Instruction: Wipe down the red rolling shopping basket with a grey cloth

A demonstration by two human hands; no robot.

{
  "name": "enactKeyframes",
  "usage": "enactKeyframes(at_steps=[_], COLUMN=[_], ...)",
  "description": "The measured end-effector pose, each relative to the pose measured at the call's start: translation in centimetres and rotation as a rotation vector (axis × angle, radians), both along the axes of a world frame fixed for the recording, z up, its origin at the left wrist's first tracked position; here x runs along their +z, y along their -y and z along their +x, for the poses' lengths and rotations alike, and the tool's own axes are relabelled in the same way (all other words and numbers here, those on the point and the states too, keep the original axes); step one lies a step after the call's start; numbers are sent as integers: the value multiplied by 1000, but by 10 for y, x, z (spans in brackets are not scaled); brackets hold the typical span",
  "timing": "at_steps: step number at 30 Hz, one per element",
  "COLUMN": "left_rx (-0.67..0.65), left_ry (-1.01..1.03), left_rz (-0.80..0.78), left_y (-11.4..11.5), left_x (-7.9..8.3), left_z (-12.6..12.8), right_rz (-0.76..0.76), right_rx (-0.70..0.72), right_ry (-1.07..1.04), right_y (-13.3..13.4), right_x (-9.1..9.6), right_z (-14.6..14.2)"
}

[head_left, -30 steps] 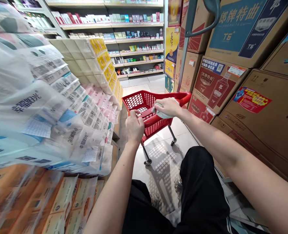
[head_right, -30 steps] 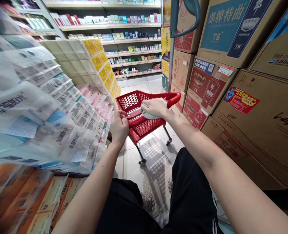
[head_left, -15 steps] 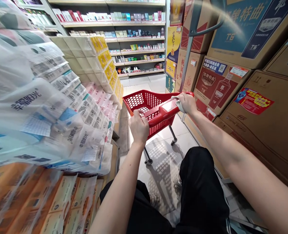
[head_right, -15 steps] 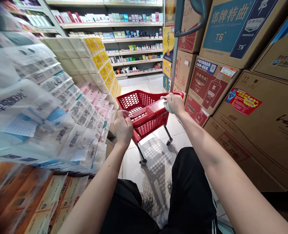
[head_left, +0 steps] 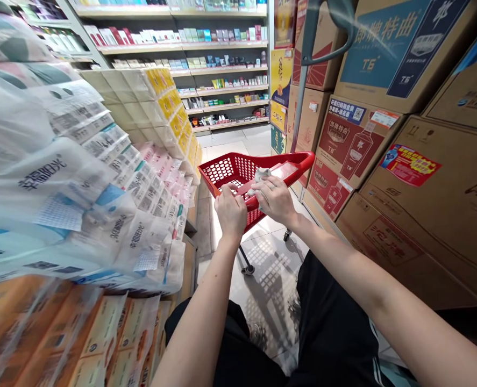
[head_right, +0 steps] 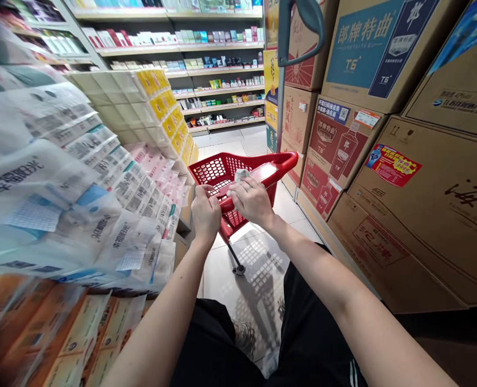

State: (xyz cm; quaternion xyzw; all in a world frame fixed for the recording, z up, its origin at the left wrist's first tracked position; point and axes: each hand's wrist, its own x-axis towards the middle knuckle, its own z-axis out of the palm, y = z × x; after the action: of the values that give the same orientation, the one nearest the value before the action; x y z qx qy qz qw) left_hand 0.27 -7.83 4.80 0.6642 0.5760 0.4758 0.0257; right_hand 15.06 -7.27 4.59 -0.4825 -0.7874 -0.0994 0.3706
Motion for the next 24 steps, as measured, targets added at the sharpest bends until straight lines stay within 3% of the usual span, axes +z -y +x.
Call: enactKeyframes(at_steps=[6,9,14,17,24], left_rx=[-54,-80,-219,-258,-228], left_ry=[25,70,189,150,252], left_rz=[-4,-7,-67,-112,-25], left_y=[2,1,-11,-19,-28], left_x=[-4,-5,-10,-16,-33], left_z=[1,-1,-25,-38,-34], right_rz=[-146,-208,-140,-93,-53], right_rx=[43,43,122,127,-110], right_ry=[301,381,368,281,128], right_y=[-29,-34,-26,-20,5], right_x=[31,36,29,23,15], right_z=[-5,-11,-4,0,-31])
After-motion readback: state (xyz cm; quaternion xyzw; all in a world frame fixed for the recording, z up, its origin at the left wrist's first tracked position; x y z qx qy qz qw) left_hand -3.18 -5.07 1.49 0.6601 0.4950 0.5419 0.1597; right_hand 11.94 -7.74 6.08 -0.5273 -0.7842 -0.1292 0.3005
